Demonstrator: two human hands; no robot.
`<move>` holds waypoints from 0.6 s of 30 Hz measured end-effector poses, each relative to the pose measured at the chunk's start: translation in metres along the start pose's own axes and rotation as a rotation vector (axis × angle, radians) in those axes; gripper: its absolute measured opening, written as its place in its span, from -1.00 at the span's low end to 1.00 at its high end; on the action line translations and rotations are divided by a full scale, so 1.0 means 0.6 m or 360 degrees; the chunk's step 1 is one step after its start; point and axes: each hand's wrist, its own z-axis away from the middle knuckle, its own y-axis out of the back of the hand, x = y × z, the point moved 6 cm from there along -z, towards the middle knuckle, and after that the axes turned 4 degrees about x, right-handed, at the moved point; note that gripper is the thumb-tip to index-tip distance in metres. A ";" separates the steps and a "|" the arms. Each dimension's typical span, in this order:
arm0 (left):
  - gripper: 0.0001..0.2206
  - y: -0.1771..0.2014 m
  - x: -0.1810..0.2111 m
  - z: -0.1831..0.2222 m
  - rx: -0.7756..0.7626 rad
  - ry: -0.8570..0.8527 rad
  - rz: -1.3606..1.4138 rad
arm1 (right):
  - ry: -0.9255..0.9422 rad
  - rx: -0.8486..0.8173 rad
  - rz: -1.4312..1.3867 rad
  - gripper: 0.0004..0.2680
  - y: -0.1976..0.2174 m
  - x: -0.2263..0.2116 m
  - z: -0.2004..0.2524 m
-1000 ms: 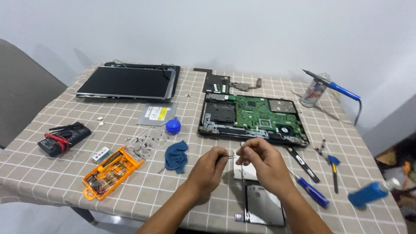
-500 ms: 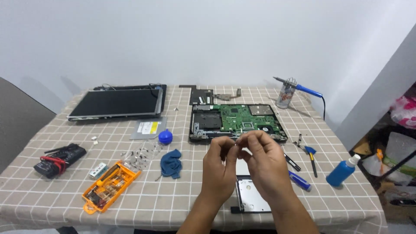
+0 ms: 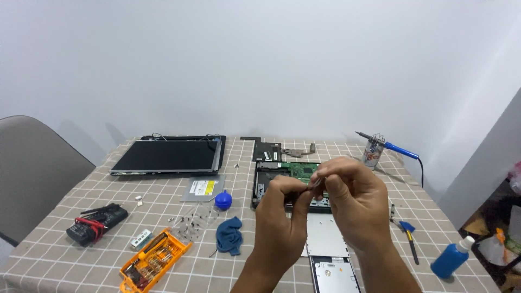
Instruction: Fine-tuning and assembling internal components of a laptop, including securing parts with a screwdriver and managing small wires.
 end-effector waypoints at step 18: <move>-0.92 -0.001 0.009 0.003 -0.0083 -0.0490 -0.0169 | 0.0070 0.0123 0.0091 -0.87 0.004 -0.008 0.010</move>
